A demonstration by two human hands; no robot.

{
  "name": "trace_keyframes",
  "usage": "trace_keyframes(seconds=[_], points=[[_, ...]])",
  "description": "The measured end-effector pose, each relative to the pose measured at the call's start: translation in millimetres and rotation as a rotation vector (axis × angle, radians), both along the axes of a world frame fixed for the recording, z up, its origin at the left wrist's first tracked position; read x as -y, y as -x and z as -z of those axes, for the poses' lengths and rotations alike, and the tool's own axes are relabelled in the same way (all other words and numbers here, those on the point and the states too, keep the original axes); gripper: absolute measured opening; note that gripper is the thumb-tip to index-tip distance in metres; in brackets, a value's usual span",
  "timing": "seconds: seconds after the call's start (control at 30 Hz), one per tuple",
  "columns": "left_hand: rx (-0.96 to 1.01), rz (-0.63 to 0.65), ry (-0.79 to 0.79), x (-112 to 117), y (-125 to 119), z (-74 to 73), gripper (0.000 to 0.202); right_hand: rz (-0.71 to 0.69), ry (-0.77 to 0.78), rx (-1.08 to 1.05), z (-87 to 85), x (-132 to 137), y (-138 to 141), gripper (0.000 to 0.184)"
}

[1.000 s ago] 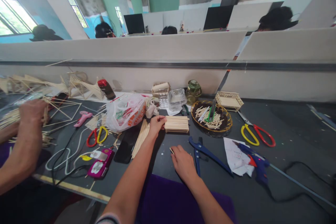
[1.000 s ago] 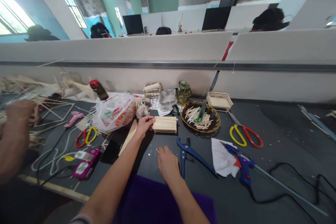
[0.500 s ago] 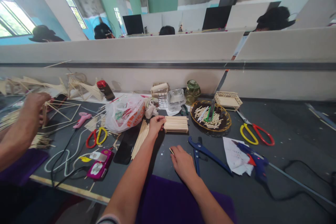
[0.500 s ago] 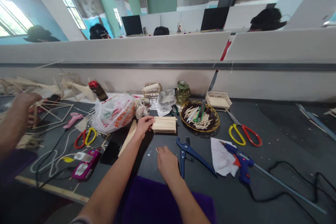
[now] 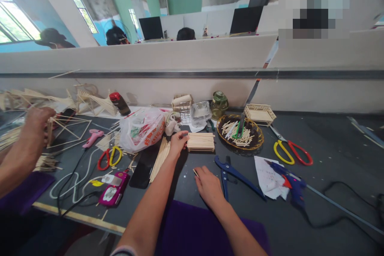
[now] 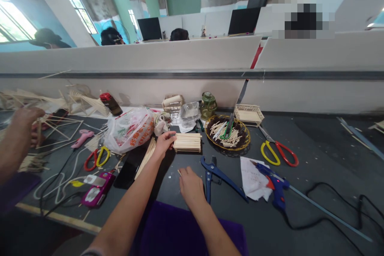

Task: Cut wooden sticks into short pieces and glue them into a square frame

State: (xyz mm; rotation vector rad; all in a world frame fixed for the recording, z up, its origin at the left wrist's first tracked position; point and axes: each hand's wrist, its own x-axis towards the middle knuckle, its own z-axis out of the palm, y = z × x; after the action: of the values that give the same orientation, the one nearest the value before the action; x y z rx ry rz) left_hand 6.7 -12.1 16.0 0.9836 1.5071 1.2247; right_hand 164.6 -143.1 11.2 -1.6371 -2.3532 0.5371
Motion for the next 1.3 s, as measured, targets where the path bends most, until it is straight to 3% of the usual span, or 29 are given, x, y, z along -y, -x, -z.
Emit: trace_keyframes(seconds=[1.3], points=[[-0.054, -0.014, -0.013, -1.6, -2.1, 6.2, 0.032, -0.011, 0.022, -0.016, -5.3, -0.3, -1.5, 0.026]])
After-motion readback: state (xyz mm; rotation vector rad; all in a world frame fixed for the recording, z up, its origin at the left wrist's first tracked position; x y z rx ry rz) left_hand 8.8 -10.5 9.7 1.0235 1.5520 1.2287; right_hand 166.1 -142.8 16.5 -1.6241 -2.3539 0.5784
